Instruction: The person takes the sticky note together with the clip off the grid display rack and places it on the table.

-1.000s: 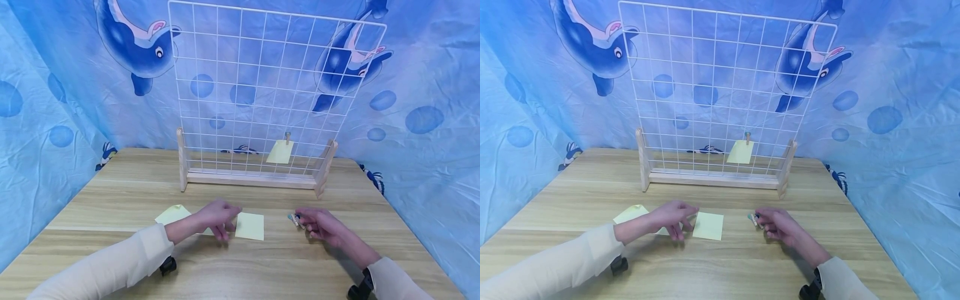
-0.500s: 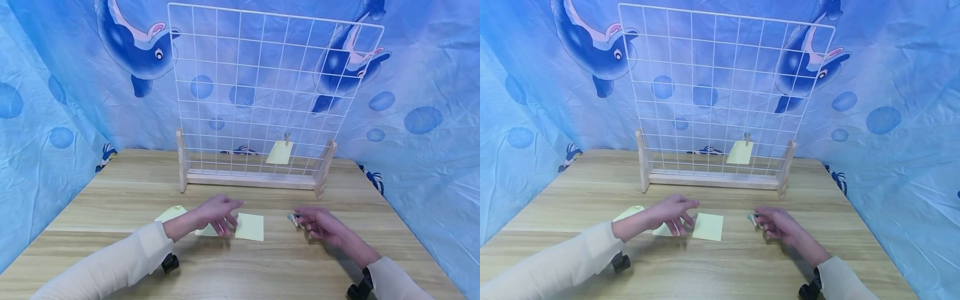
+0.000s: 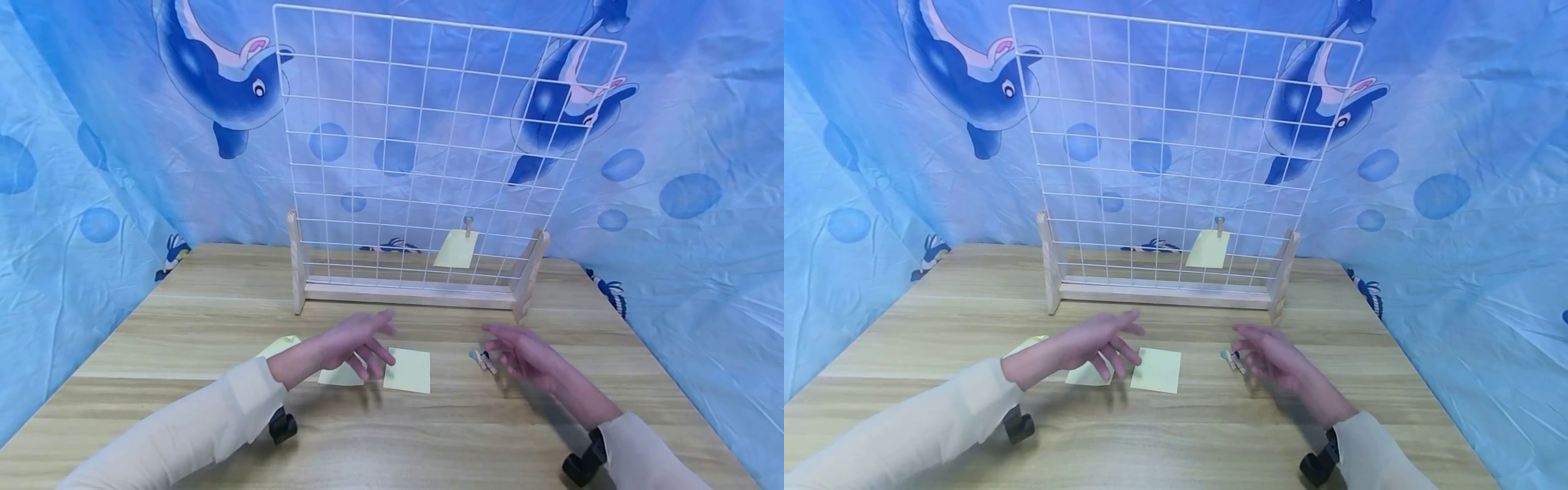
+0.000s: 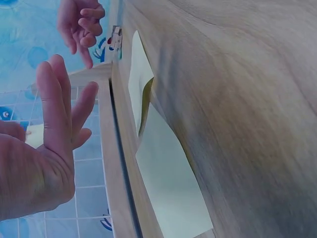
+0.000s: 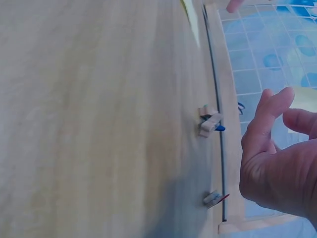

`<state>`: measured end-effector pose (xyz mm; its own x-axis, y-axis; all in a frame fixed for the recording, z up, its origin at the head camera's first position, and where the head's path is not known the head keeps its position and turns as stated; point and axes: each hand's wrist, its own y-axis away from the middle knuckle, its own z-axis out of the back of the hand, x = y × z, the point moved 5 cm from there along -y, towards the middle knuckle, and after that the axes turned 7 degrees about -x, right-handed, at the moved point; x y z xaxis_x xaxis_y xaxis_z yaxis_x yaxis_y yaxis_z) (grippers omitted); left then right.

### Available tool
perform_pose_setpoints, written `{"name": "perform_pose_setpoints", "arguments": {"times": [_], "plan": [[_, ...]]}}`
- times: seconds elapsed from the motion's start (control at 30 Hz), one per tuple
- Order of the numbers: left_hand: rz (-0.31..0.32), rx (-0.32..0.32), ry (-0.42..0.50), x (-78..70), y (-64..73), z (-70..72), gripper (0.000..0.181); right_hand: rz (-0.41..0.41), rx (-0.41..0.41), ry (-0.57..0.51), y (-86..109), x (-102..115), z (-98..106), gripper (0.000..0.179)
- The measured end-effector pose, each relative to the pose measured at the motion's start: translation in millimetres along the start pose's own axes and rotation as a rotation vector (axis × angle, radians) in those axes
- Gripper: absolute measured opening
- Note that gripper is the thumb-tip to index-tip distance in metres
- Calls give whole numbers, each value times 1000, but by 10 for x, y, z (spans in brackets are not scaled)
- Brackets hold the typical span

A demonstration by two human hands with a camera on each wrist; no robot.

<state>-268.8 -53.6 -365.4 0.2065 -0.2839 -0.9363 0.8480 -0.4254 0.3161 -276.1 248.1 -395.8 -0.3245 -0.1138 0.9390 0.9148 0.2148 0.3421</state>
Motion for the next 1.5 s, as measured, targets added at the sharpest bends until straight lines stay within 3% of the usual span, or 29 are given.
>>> {"name": "perform_pose_setpoints", "arguments": {"times": [0.37, 0.9, 1.13, 1.5], "plan": [[18, 53, 128, -76, -98, -9, 94, 29, 4, 13, -19, 163, -60, 68], [-43, 84, 324, -284, -343, -117, 83, 161, 34, -46, -88, 574, -202, 56], [-101, 4, 380, -411, -504, -157, 75, 222, 21, -66, -171, 818, -217, 54], [-112, -85, 422, -517, -735, -185, 58, 247, -2, -105, -316, 1125, -223, 59]]}}
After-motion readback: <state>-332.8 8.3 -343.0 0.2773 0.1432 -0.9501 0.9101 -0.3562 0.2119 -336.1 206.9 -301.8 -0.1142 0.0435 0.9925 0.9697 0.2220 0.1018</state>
